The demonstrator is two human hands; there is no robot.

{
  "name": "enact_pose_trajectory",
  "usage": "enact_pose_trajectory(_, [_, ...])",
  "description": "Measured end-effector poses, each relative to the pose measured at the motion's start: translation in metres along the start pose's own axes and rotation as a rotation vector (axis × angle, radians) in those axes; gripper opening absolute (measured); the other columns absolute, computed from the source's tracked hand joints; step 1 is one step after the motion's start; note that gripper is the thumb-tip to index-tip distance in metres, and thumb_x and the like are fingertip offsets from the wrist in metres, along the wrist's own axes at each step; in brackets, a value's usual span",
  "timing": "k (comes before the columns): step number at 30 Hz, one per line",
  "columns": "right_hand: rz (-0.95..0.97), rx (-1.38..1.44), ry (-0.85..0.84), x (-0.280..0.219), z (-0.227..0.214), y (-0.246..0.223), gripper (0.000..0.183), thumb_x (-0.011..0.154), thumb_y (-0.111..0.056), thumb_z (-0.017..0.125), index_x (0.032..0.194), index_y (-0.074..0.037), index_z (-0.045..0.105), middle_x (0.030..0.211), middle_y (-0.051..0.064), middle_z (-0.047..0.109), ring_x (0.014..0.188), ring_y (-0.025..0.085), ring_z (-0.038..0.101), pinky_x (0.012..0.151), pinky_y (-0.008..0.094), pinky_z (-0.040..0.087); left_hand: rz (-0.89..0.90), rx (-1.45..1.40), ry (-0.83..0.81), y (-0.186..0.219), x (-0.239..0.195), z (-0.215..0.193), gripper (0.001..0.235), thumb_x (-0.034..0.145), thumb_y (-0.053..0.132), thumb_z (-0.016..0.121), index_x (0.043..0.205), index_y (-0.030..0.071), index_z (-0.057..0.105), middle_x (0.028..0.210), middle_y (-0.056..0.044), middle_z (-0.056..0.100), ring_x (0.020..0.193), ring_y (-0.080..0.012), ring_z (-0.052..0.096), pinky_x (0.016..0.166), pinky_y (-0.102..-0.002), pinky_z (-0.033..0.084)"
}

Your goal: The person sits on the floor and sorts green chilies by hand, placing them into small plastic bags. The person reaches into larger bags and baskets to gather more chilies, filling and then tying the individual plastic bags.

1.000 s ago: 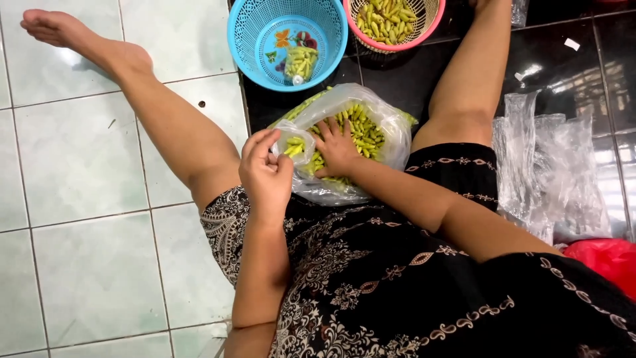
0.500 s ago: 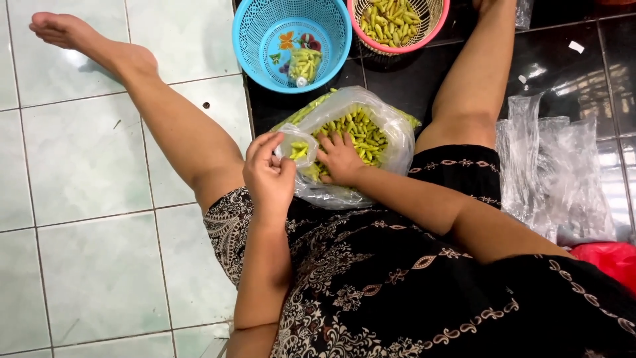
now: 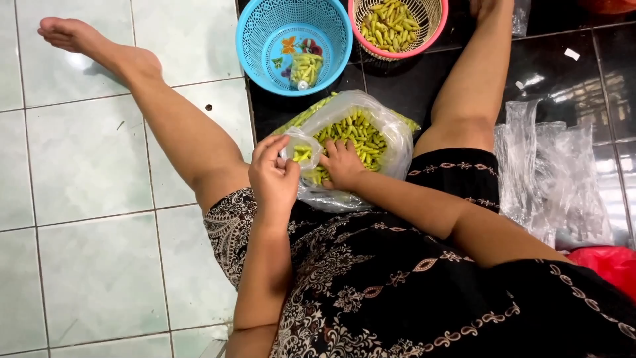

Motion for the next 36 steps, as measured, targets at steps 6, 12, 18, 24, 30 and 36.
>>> enact_pose_trajectory(6, [0.02,0.003,-0.085,0.001,0.01,0.0,0.087,0.07,-0.065,0.079,0.139,-0.02,0.051,0.14,0.02,0.044,0.126,0.042,0.049,0.097,0.06,0.042,0.004,-0.015,-0.007,0.002,-0.001,0.002,0.044,0.072,-0.004,0.063,0.114,0.003,0.076,0.116,-0.01,0.069,0.066,-0.0171,0.065,0.065,-0.028,0.057])
enact_pose_trajectory(12, [0.043,0.05,-0.14,-0.008,0.026,0.011,0.07,0.073,-0.051,0.084,0.131,-0.026,0.053,0.117,0.012,0.052,0.107,0.036,0.059,0.075,0.048,0.056,0.019,-0.011,0.009,-0.004,-0.001,-0.001,0.045,0.072,-0.003,0.063,0.114,0.005,0.076,0.116,-0.008,0.069,0.066,-0.0161,0.065,0.064,-0.027,0.057])
enact_pose_trajectory(18, [0.112,0.305,-0.066,-0.012,0.057,0.058,0.061,0.08,-0.034,0.082,0.132,-0.022,0.054,0.117,0.018,0.054,0.111,0.042,0.063,0.068,0.051,0.061,0.015,0.011,-0.02,-0.003,-0.003,0.002,0.046,0.072,-0.002,0.063,0.115,0.004,0.076,0.117,-0.009,0.069,0.065,-0.0178,0.065,0.066,-0.03,0.058])
enact_pose_trajectory(24, [0.375,1.007,0.052,-0.028,0.019,0.114,0.059,0.077,-0.029,0.083,0.13,-0.008,0.067,0.111,0.025,0.072,0.106,0.048,0.069,0.087,0.057,0.057,0.025,0.038,-0.096,0.002,-0.005,0.008,0.047,0.071,-0.003,0.06,0.116,-0.001,0.073,0.116,-0.014,0.067,0.065,-0.0228,0.066,0.065,-0.037,0.057])
enact_pose_trajectory(30, [0.712,2.214,-0.046,-0.043,0.006,0.094,0.034,0.081,-0.013,0.073,0.114,-0.007,0.066,0.087,0.017,0.067,0.071,0.028,0.071,0.056,0.044,0.067,0.019,0.032,-0.151,0.005,-0.009,0.02,0.051,0.072,-0.003,0.06,0.122,0.0,0.072,0.122,-0.014,0.067,0.067,-0.0234,0.069,0.07,-0.036,0.058])
enact_pose_trajectory(36, [0.465,2.639,-0.176,-0.032,0.034,0.085,0.065,0.092,-0.061,0.06,0.126,-0.006,0.064,0.117,0.023,0.072,0.099,0.035,0.076,0.075,0.056,0.066,0.018,0.028,-0.163,0.012,-0.01,0.025,0.052,0.073,-0.002,0.061,0.124,0.001,0.072,0.124,-0.014,0.067,0.07,-0.0232,0.07,0.072,-0.035,0.059])
Point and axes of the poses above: each hand's wrist, its own x-axis towards the middle knuckle, its own z-axis out of the palm, y = z × x, the point moved 6 cm from there along x, towards the middle knuckle
